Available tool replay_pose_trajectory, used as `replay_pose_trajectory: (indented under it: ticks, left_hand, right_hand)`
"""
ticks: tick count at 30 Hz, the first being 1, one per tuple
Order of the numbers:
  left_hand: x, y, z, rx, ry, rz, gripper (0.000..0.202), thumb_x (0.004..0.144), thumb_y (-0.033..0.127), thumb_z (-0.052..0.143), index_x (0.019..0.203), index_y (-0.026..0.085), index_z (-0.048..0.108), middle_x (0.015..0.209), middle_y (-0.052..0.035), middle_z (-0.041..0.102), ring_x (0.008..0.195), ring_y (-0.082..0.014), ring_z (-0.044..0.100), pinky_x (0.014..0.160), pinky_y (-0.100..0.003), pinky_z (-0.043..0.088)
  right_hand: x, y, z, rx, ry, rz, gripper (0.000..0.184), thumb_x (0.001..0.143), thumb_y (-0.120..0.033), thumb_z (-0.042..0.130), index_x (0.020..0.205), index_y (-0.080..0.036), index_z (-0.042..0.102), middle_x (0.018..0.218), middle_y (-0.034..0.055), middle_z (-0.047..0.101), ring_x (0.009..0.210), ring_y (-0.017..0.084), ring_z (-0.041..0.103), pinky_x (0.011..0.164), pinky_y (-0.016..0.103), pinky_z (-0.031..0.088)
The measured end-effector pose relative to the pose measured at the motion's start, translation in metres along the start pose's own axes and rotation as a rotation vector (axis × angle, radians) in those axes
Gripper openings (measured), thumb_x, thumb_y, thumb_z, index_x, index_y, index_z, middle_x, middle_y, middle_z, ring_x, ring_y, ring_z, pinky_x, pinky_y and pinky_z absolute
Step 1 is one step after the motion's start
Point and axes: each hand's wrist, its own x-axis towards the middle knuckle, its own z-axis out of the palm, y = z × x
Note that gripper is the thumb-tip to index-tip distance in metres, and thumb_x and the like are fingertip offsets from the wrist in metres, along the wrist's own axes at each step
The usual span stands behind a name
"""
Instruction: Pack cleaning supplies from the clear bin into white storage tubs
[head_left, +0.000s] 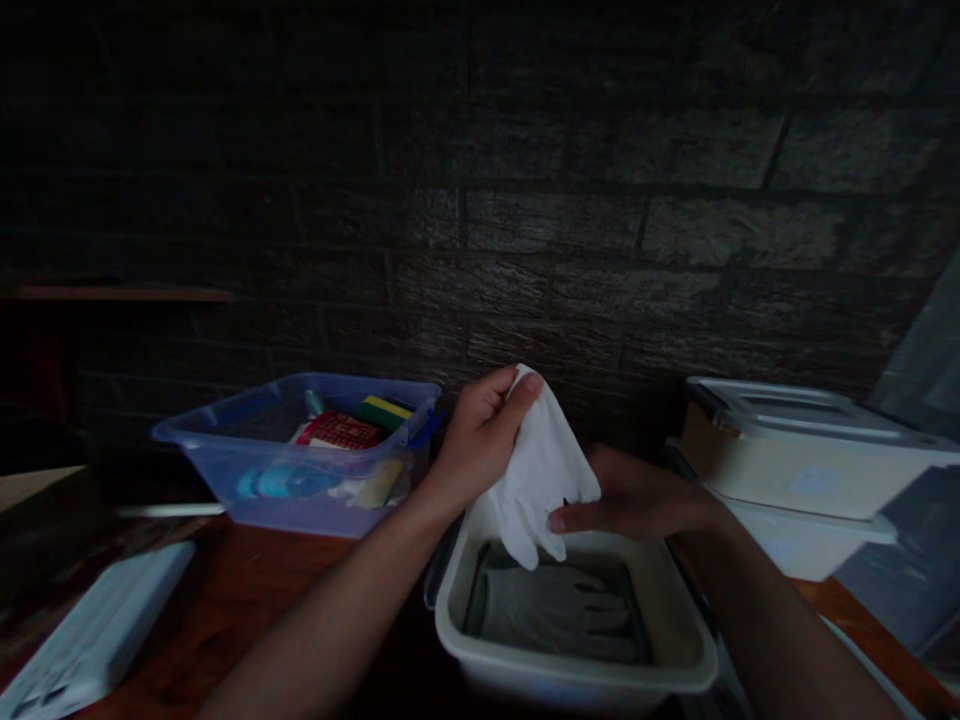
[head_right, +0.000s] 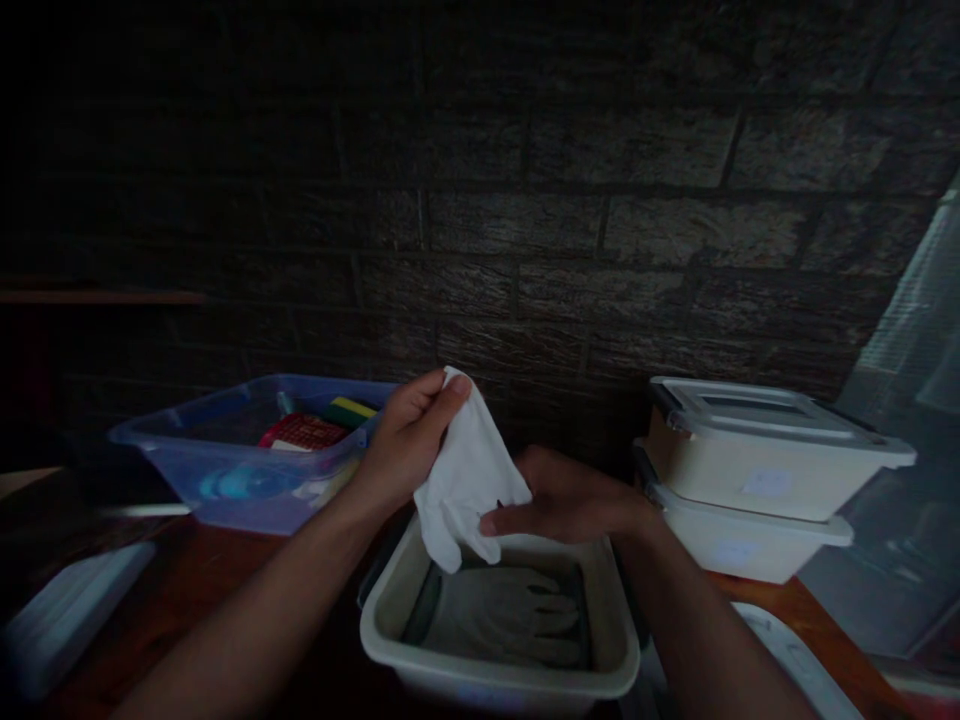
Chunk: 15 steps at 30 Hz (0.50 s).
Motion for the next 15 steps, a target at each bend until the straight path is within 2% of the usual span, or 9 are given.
replay_pose_trajectory:
  ticks: [2, 4, 8, 11, 15]
  left_hand:
    - [0.004, -0.002, -0.005, -0.011, 0.050, 0.000, 0.036, 0.093, 0.050, 0.065, 0.075, 0.019, 0.059, 0.062, 0.0035, 0.051, 0.054, -0.0102, 0.043, 0.048, -0.022, 0.031]
    - [0.009, -0.005, -0.011, -0.017, 0.111, 0.014, 0.037, 0.092, 0.050, 0.067, 0.073, 0.019, 0.058, 0.062, 0.0039, 0.050, 0.053, -0.0099, 0.042, 0.047, -0.022, 0.031]
    - [0.019, -0.012, -0.023, -0.047, 0.224, 0.046, 0.040, 0.090, 0.049, 0.069, 0.069, 0.019, 0.055, 0.059, 0.0047, 0.046, 0.051, -0.0092, 0.038, 0.046, -0.022, 0.028]
    - [0.023, -0.015, -0.029, -0.086, 0.267, 0.068, 0.038, 0.090, 0.048, 0.069, 0.070, 0.019, 0.056, 0.060, 0.0046, 0.046, 0.051, -0.0091, 0.038, 0.046, -0.022, 0.028]
    - [0.022, -0.014, -0.026, -0.078, 0.255, 0.047, 0.038, 0.090, 0.049, 0.069, 0.070, 0.019, 0.057, 0.060, 0.0043, 0.046, 0.051, -0.0091, 0.038, 0.047, -0.023, 0.027]
  right_hand:
    - [-0.002, 0.001, -0.005, 0.018, 0.026, 0.031, 0.040, 0.084, -0.052, 0.076, 0.082, -0.012, 0.074, 0.075, 0.0017, 0.069, 0.068, 0.015, 0.059, 0.062, 0.025, 0.045]
    - [-0.004, 0.002, -0.010, 0.063, 0.034, 0.052, 0.042, 0.082, -0.054, 0.077, 0.076, -0.013, 0.073, 0.068, -0.0001, 0.066, 0.062, 0.013, 0.055, 0.058, 0.023, 0.042]
    - [-0.011, 0.000, -0.013, 0.116, 0.035, 0.064, 0.037, 0.078, -0.049, 0.082, 0.087, -0.015, 0.074, 0.073, -0.0031, 0.062, 0.064, 0.011, 0.051, 0.055, 0.021, 0.035]
    - [-0.016, -0.001, -0.010, 0.192, 0.058, 0.080, 0.035, 0.076, -0.046, 0.085, 0.085, -0.015, 0.071, 0.075, -0.0023, 0.063, 0.067, 0.011, 0.054, 0.057, 0.020, 0.039]
    - [-0.017, 0.002, -0.013, 0.160, -0.085, 0.092, 0.035, 0.083, -0.047, 0.078, 0.079, -0.014, 0.069, 0.069, -0.0002, 0.065, 0.062, 0.012, 0.057, 0.057, 0.022, 0.043]
